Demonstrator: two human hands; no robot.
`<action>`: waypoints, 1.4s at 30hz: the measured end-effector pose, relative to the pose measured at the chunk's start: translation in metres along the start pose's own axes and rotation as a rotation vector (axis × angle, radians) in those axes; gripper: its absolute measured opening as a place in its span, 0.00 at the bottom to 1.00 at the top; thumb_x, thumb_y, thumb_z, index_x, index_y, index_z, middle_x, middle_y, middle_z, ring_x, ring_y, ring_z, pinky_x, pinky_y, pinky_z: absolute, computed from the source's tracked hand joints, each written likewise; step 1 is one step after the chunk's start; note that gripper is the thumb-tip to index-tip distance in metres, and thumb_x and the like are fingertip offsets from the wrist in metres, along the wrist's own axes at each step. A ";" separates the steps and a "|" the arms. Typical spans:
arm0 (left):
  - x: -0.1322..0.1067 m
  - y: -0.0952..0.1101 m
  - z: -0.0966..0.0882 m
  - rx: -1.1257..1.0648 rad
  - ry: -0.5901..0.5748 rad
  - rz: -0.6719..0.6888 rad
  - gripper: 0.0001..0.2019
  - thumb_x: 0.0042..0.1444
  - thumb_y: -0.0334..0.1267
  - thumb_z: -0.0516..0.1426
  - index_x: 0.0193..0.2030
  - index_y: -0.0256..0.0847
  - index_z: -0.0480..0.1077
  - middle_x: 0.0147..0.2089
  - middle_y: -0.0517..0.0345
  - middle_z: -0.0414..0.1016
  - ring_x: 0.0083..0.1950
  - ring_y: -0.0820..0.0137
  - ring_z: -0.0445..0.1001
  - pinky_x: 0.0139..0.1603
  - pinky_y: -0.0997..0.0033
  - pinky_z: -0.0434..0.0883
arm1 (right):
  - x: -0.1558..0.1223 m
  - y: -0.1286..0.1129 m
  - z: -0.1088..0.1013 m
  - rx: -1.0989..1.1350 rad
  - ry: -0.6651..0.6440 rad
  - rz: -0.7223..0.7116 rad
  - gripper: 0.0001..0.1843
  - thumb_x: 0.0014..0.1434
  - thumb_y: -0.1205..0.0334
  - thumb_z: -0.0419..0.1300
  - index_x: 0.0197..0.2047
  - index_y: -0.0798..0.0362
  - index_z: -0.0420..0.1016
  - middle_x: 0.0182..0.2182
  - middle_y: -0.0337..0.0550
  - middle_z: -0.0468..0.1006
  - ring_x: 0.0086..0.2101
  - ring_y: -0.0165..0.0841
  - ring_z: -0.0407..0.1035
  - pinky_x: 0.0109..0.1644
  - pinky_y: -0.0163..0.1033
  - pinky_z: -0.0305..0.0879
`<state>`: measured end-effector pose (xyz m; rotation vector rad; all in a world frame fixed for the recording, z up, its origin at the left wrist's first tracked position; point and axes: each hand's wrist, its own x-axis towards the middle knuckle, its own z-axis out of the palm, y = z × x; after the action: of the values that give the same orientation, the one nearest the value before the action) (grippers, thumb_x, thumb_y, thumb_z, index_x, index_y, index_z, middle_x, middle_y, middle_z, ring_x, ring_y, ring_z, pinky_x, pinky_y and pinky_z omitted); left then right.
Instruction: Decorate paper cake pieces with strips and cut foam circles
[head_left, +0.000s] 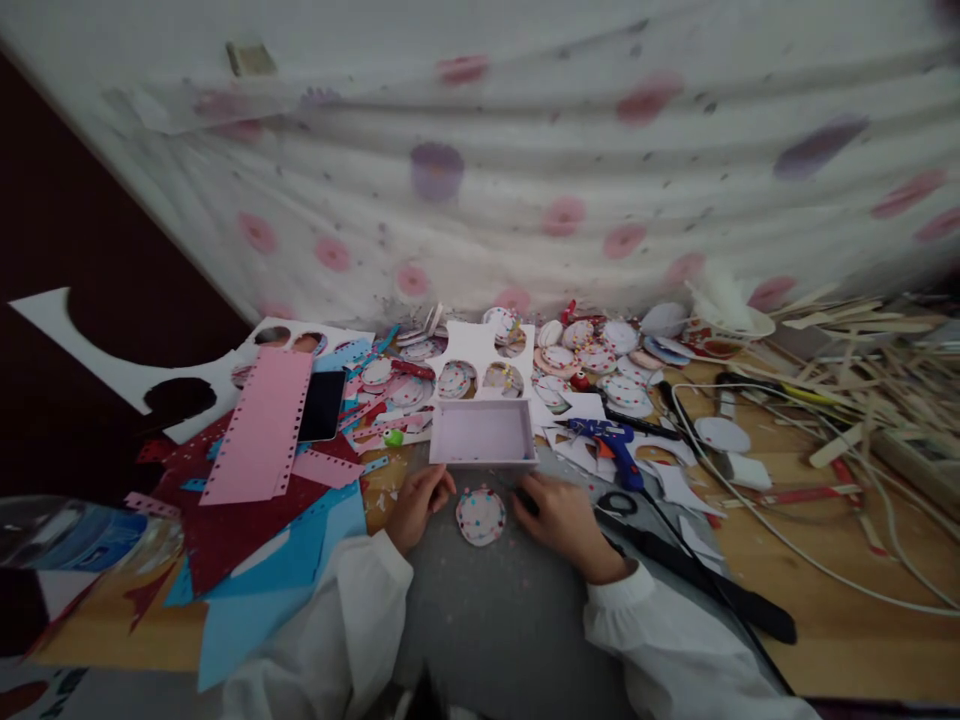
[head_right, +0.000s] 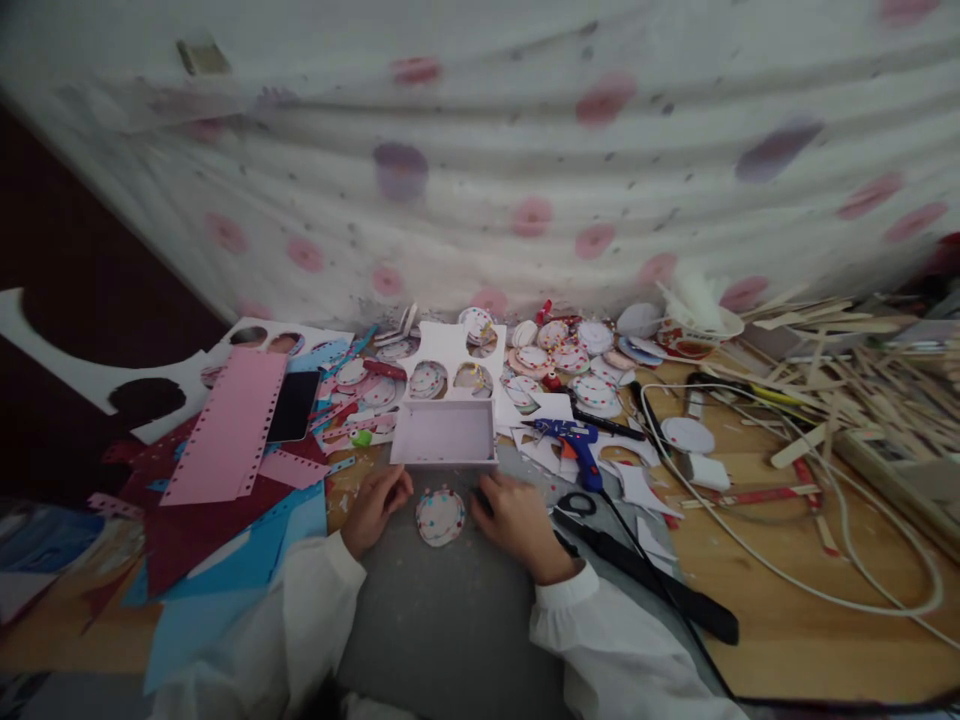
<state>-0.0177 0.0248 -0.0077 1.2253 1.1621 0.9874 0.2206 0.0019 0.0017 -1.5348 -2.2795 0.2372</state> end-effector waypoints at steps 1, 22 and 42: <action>0.000 0.000 0.000 0.000 -0.002 -0.002 0.24 0.61 0.56 0.50 0.27 0.37 0.68 0.18 0.67 0.55 0.19 0.78 0.52 0.24 0.74 0.49 | 0.000 0.001 -0.001 -0.015 0.017 0.004 0.08 0.62 0.62 0.55 0.33 0.53 0.73 0.30 0.46 0.79 0.29 0.35 0.73 0.28 0.36 0.51; -0.005 0.012 -0.005 -0.111 -0.283 0.133 0.26 0.51 0.54 0.64 0.52 0.40 0.73 0.52 0.46 0.72 0.55 0.56 0.69 0.58 0.57 0.65 | -0.013 -0.036 0.011 0.515 0.300 -0.184 0.03 0.64 0.65 0.58 0.42 0.50 0.71 0.30 0.41 0.76 0.29 0.31 0.72 0.30 0.34 0.69; 0.000 0.010 0.002 -0.418 -0.582 -0.020 0.36 0.42 0.46 0.72 0.58 0.47 0.64 0.55 0.49 0.70 0.55 0.59 0.72 0.54 0.59 0.68 | -0.011 -0.035 0.010 0.669 0.309 -0.193 0.09 0.62 0.68 0.57 0.47 0.50 0.71 0.37 0.46 0.75 0.38 0.34 0.73 0.36 0.38 0.73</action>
<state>-0.0159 0.0253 0.0021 1.0542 0.4802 0.7349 0.1903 -0.0211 0.0028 -0.9274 -1.8217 0.5915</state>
